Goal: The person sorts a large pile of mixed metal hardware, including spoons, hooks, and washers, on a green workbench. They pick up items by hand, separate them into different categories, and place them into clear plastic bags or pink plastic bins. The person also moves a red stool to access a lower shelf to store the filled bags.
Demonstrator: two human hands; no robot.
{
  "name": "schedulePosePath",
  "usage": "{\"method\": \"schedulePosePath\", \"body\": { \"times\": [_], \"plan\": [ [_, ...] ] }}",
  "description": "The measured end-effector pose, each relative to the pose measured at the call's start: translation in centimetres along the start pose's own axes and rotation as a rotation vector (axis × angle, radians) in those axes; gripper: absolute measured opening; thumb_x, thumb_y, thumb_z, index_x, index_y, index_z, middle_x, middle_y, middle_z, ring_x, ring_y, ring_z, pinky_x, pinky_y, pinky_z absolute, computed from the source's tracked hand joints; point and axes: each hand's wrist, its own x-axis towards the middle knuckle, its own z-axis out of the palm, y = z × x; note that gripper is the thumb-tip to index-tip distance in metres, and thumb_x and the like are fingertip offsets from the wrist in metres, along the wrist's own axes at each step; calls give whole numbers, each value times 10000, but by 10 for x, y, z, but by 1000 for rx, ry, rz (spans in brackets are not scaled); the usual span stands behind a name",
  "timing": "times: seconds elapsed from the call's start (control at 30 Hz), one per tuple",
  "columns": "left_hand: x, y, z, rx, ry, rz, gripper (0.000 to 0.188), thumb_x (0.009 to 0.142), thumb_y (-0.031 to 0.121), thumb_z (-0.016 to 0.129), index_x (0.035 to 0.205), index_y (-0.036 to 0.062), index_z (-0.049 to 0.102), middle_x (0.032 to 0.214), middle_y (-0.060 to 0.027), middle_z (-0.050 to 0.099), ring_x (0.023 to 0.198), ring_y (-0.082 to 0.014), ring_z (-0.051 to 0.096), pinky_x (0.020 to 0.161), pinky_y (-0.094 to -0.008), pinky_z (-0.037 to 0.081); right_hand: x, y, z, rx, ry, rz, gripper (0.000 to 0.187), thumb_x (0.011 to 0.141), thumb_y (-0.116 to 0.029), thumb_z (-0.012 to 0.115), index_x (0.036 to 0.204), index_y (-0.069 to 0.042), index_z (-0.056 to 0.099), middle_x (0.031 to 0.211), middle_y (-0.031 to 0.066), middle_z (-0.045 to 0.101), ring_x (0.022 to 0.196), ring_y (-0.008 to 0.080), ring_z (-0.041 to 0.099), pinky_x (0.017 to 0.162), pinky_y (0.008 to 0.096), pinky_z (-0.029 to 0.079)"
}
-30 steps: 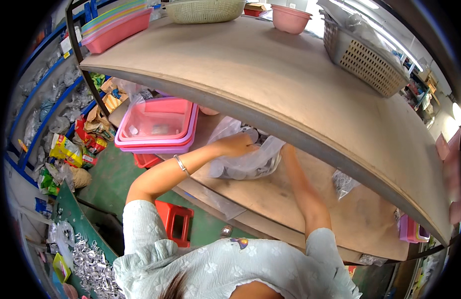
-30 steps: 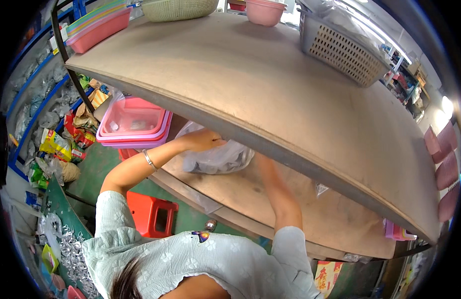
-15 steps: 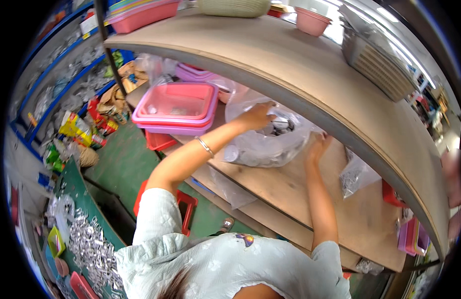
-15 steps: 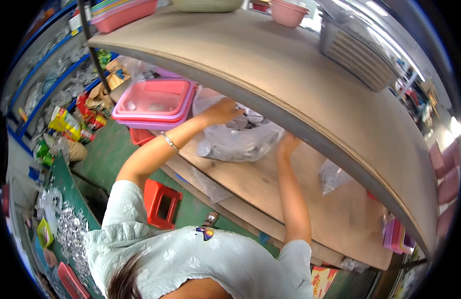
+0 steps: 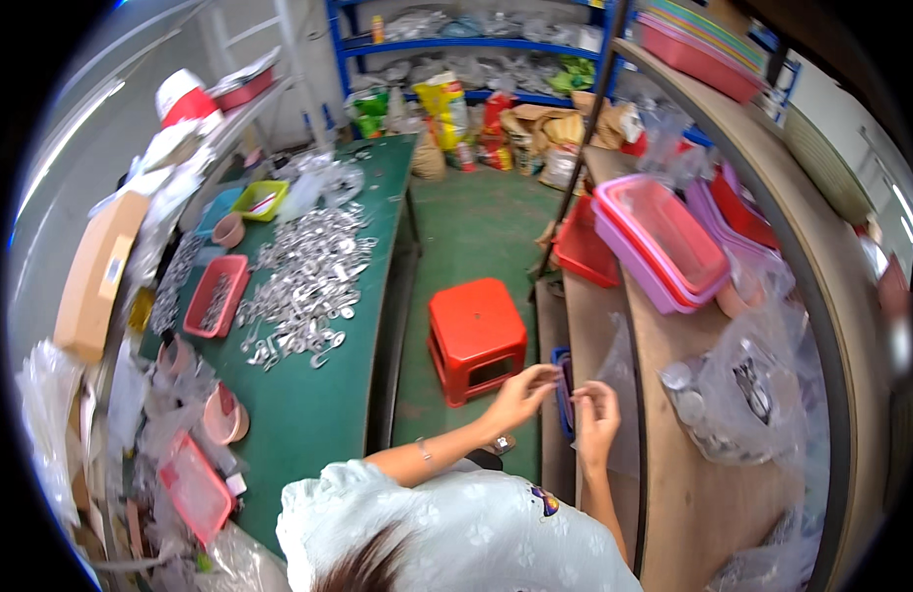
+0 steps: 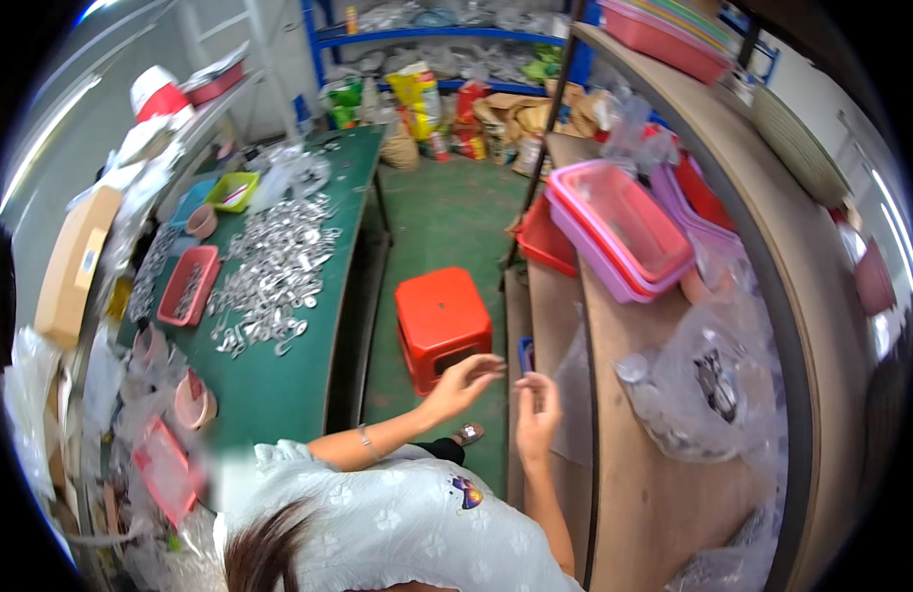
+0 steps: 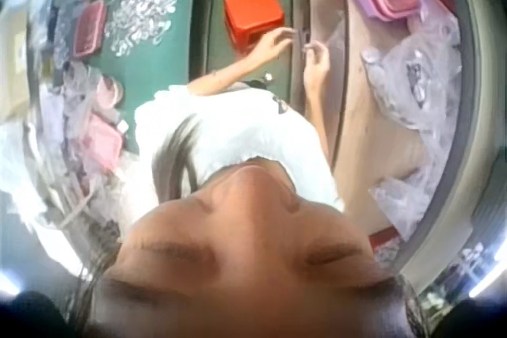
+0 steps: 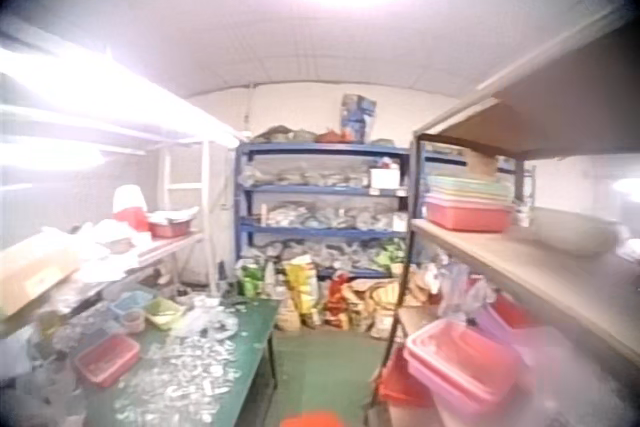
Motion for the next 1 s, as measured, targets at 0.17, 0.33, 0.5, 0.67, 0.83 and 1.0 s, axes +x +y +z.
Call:
{"method": "schedulePosePath", "body": {
  "times": [0.17,0.33,0.5,0.67,0.83,1.0],
  "plan": [
    [-61,-58,-107,168,342,-242,302,872,-1,489,1166,-64,462,1082,-152,587,966,-194,602,853,-296,476,17,54,63,82,-509,229,138,878,-32,515,1000,11,565,860,66,602,792,127,573,742,258,468],
    [-61,-72,-190,130,529,-266,460,857,26,531,1269,-26,333,1084,-163,564,885,-207,629,742,-289,507,64,98,135,91,-650,296,135,886,-60,506,987,8,564,830,60,608,753,132,580,708,255,466],
    [12,-96,-345,263,724,-287,589,855,116,595,1319,-1,252,1123,-167,527,878,-191,623,757,-295,498,136,153,232,65,-719,334,124,883,-42,493,977,1,561,810,48,603,728,121,572,687,245,462],
    [143,-136,-544,550,888,-236,694,773,176,672,1293,-54,274,1130,-227,537,968,-308,595,810,-356,482,196,229,338,-55,-762,380,105,888,-47,492,951,0,562,783,40,600,690,111,578,640,245,467],
    [255,-149,-672,709,1182,-359,734,722,218,698,1254,-117,319,1179,-307,450,1092,-416,476,920,-425,408,243,260,391,-230,-826,473,147,899,-86,500,1005,15,521,778,58,595,672,123,579,609,252,464],
    [288,-156,-732,1022,1067,-502,446,746,199,671,1073,-52,501,1057,-226,551,997,-367,547,843,-427,447,327,339,471,-448,-871,130,245,886,-98,523,1081,19,432,774,77,595,659,140,566,608,272,470]
  ]
}}
